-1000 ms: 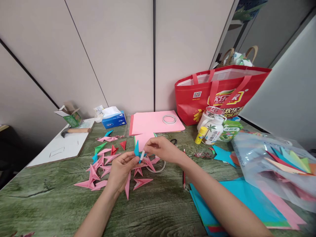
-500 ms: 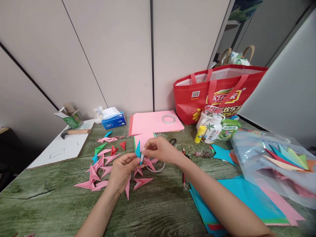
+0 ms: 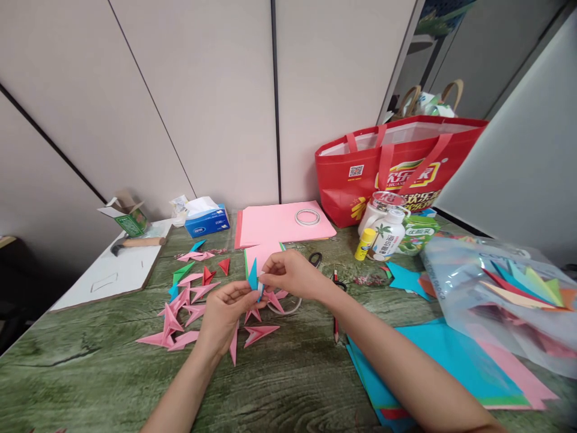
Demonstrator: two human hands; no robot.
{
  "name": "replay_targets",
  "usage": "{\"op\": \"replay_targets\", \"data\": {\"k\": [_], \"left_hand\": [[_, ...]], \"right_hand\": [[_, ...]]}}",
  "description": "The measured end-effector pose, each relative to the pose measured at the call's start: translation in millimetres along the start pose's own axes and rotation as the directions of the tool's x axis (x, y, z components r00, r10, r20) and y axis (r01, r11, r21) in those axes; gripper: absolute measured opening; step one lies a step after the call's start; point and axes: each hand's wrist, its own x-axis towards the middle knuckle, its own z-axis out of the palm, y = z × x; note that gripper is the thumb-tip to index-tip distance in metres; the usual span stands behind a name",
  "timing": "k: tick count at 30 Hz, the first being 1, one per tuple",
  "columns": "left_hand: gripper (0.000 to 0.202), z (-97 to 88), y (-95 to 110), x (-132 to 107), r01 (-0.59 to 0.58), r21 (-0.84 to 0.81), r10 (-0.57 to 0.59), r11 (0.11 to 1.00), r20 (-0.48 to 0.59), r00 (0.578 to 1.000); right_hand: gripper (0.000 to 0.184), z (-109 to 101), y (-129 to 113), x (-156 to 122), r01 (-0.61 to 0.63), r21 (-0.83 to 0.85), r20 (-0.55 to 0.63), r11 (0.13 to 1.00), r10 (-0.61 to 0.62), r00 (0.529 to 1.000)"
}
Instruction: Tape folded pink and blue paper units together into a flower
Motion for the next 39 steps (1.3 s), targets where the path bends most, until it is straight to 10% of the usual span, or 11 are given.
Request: {"op": "replay_targets", "data": {"k": [12,15,19,25,39], "left_hand": [[0.019,-3.6,-10,0,-0.231,0.283,0.242,0.931,-0.005,0.97],[0.014,-6.4,-14,-1,-0.439,0.479,0.48,0.76,0.043,0.876],[0.01,-7.9,-14,-3,-0.68,0.63,0.732,0.375,0.249,0.634],[0.02,-8.8,-10,-7,-0.804,0.595,0.835,-0.02,0.452,0.314],[0.023,-19.7,-11,-9,-0.811,0.544,0.777,-0.215,0.598,0.195]], "right_hand": [[0.01,0,4,3,-0.068,0.143,0.082,0.987,0.056,0.995],[0.012,-3,3,1,-0.071,0.126,0.112,0.989,0.057,0.992],[0.014,-6,1,-3,-0.066,0.082,0.142,0.994,0.054,0.988],[0.009,-7,-6,-10,-0.053,0.038,0.164,0.998,0.046,0.985],[0.004,2,-17,-19,-0.016,0.017,0.084,1.0,0.015,0.996]]}}
